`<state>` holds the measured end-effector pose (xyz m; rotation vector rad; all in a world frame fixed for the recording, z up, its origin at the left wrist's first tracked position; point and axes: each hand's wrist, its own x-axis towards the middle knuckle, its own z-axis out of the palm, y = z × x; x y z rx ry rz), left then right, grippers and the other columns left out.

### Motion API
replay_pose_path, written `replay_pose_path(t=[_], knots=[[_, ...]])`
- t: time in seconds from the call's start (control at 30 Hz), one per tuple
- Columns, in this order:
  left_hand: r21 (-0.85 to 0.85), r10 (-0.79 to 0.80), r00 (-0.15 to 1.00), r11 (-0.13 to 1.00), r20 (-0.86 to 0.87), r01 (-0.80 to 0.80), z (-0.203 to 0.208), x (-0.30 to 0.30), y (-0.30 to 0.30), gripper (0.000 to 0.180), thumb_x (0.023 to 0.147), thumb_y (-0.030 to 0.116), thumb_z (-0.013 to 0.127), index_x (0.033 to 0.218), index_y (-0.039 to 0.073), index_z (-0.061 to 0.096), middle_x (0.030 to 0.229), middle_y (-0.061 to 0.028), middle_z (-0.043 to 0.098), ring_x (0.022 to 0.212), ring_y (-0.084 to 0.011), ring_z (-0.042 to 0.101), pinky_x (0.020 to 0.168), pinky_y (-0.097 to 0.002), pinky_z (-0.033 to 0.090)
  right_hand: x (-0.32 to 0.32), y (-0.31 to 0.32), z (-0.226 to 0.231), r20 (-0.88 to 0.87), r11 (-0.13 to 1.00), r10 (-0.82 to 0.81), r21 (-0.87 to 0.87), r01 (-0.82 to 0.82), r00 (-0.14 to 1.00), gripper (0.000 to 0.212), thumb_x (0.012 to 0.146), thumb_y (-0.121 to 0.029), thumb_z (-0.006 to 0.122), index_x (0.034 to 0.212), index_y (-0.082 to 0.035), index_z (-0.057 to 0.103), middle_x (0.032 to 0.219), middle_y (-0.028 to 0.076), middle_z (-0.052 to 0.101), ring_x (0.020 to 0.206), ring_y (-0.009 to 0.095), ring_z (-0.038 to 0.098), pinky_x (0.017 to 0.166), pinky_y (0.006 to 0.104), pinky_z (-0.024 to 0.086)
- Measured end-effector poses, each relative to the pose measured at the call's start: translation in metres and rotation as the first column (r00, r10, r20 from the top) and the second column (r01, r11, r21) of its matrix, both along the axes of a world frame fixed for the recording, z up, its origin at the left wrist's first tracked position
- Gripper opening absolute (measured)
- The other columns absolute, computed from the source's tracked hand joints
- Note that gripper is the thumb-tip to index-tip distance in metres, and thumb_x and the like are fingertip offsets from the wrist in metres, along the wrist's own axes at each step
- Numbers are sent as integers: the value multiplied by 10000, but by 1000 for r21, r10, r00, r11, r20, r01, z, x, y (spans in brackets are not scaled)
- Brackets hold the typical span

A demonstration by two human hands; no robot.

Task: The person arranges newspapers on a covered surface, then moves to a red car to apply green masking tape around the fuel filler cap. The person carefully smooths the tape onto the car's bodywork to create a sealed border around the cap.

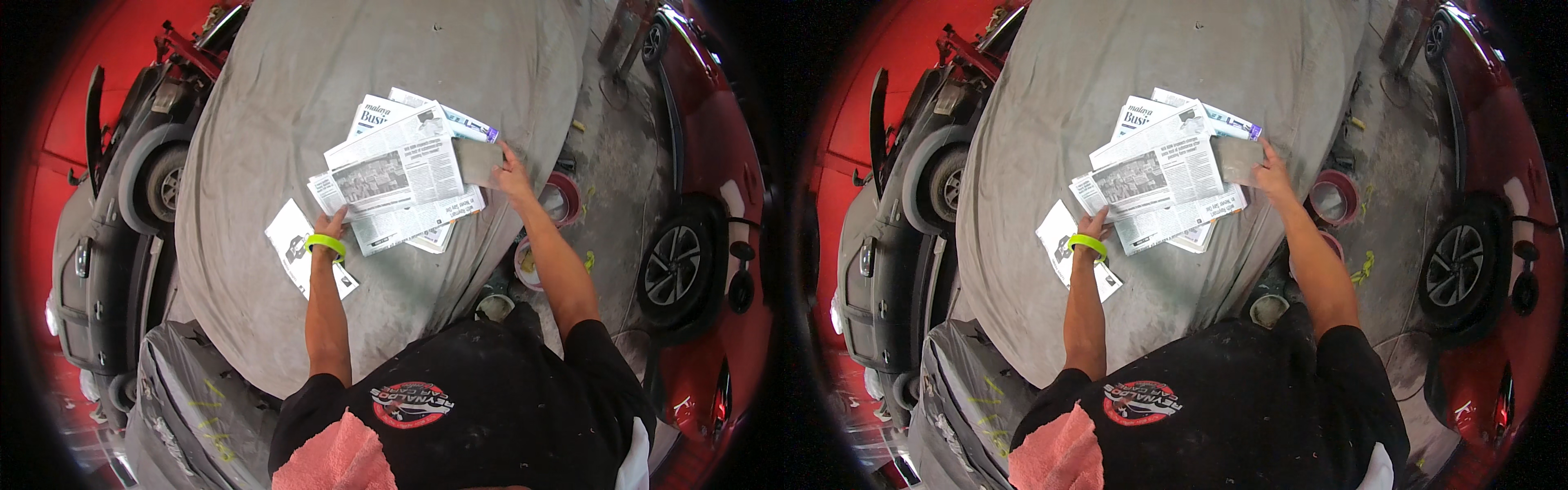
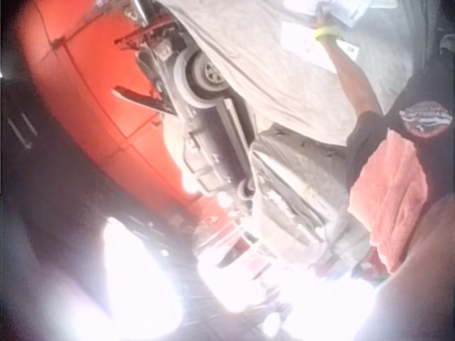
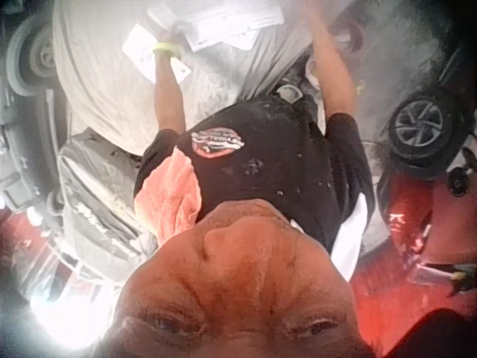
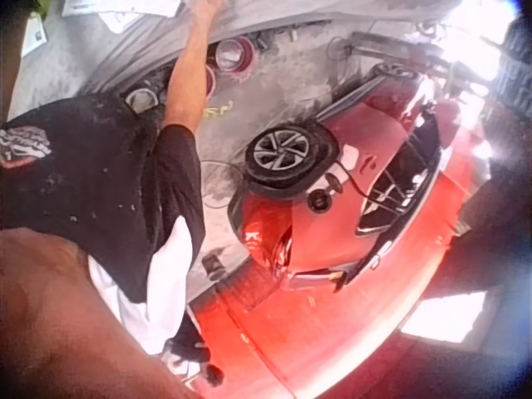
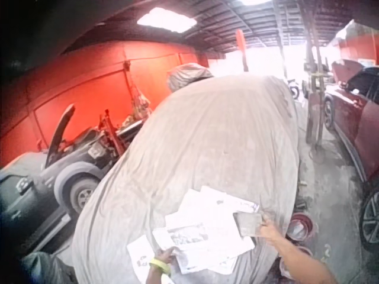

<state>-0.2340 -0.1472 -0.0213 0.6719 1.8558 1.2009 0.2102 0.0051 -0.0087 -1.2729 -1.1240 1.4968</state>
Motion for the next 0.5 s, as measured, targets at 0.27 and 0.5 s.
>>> replay_pose_path(t=[0.27,0.5], knots=[[-245,-284,15,851,-959,465,17,139,31,866,960,639,518,1627,156,250,1681,-221,179,1563,-432,66,1211,-669,26,-4,-15,-5,15,1000,26,-18,-26,1000,745,927,65,531,1605,-153,313,1240,188,634,1107,217,609,919,335,510],[-486,-559,6,725,-829,487,36,180,94,798,1000,639,407,1633,181,246,1692,-214,147,1566,-442,41,1215,-664,2,-15,-25,3,52,999,30,-37,-28,998,685,936,23,561,1565,-166,368,1235,202,617,1136,233,598,940,351,502]])
